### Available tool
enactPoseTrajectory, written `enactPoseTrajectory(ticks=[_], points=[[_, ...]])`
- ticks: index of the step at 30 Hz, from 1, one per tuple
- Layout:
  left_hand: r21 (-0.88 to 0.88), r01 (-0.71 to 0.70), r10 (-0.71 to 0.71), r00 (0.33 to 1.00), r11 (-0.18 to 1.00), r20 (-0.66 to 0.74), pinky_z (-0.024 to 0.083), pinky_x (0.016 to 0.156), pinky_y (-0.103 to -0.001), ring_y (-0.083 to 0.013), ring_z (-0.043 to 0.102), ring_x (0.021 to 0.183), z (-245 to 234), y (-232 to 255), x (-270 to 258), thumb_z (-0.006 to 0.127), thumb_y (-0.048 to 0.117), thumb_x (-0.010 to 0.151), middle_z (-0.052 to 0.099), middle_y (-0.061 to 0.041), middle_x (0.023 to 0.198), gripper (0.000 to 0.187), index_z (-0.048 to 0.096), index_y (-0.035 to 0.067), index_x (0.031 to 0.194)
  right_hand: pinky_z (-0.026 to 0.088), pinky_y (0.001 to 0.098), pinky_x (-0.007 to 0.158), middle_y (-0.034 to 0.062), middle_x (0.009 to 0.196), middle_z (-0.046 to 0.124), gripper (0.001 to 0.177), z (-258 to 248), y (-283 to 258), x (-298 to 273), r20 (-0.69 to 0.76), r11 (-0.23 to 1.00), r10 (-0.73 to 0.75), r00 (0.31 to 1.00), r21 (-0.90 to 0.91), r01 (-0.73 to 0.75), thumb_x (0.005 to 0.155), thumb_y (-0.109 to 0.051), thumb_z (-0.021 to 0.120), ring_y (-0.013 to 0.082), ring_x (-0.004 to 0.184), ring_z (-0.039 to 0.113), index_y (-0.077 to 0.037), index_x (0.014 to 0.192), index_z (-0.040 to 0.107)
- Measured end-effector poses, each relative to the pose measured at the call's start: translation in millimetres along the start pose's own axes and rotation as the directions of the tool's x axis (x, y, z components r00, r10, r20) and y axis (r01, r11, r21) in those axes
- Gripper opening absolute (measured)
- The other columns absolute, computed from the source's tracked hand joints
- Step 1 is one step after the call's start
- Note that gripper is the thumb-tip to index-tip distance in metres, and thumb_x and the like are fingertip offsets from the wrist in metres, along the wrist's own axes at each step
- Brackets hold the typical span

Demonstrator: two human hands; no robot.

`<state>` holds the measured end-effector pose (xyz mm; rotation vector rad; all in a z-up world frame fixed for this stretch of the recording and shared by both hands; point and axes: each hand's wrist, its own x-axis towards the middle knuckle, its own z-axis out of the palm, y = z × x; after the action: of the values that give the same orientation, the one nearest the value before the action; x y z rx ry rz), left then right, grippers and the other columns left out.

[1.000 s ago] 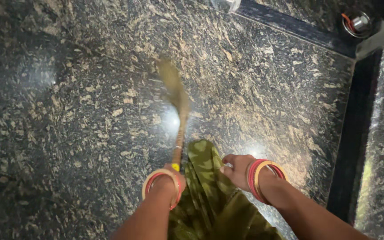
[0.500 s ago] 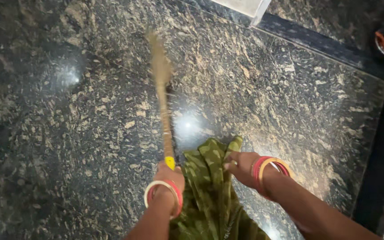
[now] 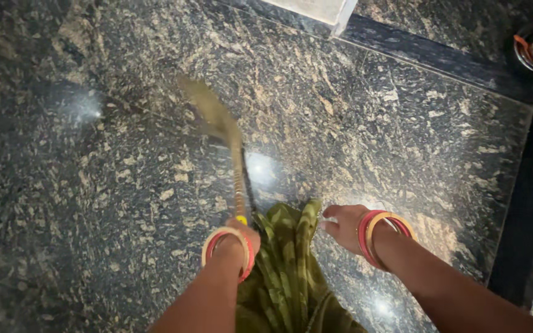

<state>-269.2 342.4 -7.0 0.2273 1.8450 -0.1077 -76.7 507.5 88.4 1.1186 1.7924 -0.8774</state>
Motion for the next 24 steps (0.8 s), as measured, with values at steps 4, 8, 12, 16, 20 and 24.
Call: enactPoseTrajectory(ticks=[4, 8, 12, 16, 20, 24], points=[[-0.018, -0.073, 0.074, 0.996, 0.997, 0.057, 0.051, 0.07, -0.046, -0.0297, 0.065, 0.077, -18, 41, -3, 0.056, 0.033, 0.101, 0.067, -0.015, 0.094, 0.036, 0.059, 0.011, 0.129, 0.048, 0.0464, 0.109, 0.0139, 0.13, 0.069, 0.047, -8, 5, -3, 0.025, 0.997, 0.044, 0.999, 0.056, -0.045, 0.099, -0.045, 0.051, 0.0343, 0.124, 0.064, -0.023, 0.14, 0.058], [-0.081, -0.091, 0.104, 0.979, 0.993, 0.178, 0.05, 0.065, -0.045, -0.0285, 0.064, 0.072, -24, 80, -6, 0.056, 0.032, 0.1, 0.067, -0.015, 0.09, 0.036, 0.058, 0.011, 0.129, 0.048, 0.0445, 0.109, 0.0123, 0.131, 0.07, 0.047, -9, 9, -9, -0.01, 0.994, 0.07, 0.997, 0.09, -0.069, 0.098, -0.046, 0.052, 0.033, 0.125, 0.064, -0.023, 0.138, 0.06], [-0.168, -0.094, 0.128, 0.97, 0.981, 0.209, 0.049, 0.061, -0.045, -0.0274, 0.063, 0.066, -32, 90, -28, 0.056, 0.032, 0.099, 0.066, -0.015, 0.086, 0.036, 0.057, 0.011, 0.129, 0.049, 0.0438, 0.109, 0.0115, 0.135, 0.067, 0.048, -13, 17, -6, 0.007, 0.986, 0.096, 0.995, 0.133, -0.096, 0.098, -0.045, 0.053, 0.0329, 0.126, 0.064, -0.022, 0.14, 0.059], [-0.197, -0.26, 0.261, 0.965, 0.945, -0.022, 0.05, 0.051, -0.043, -0.0272, 0.064, 0.056, -44, 77, -52, 0.059, 0.027, 0.096, 0.067, -0.013, 0.078, 0.038, 0.054, 0.021, 0.133, 0.047, 0.0432, 0.11, 0.0112, 0.137, 0.066, 0.05, -13, 19, 0, -0.082, 0.981, 0.039, 0.996, 0.195, -0.023, 0.097, -0.045, 0.054, 0.0322, 0.129, 0.061, -0.017, 0.137, 0.06], [-0.4, -0.163, 0.119, 0.984, 0.902, -0.132, 0.048, 0.049, -0.048, -0.0333, 0.063, 0.056, -58, 82, -32, 0.06, 0.024, 0.097, 0.064, -0.014, 0.077, 0.035, 0.051, 0.011, 0.128, 0.047, 0.0428, 0.111, 0.0115, 0.136, 0.066, 0.049, -15, 9, 2, -0.078, 0.966, 0.081, 0.994, 0.251, -0.059, 0.096, -0.044, 0.055, 0.0313, 0.129, 0.062, -0.018, 0.137, 0.061], [-0.165, -0.134, 0.132, 0.991, 0.977, -0.025, 0.05, 0.052, -0.044, -0.0282, 0.064, 0.06, -83, 91, 53, 0.058, 0.018, 0.094, 0.064, -0.013, 0.077, 0.028, 0.061, 0.006, 0.119, 0.045, 0.044, 0.112, 0.0107, 0.138, 0.065, 0.049, -18, -1, 2, -0.066, 0.947, 0.162, 0.985, 0.291, -0.136, 0.096, -0.043, 0.054, 0.0319, 0.13, 0.06, -0.02, 0.139, 0.06]])
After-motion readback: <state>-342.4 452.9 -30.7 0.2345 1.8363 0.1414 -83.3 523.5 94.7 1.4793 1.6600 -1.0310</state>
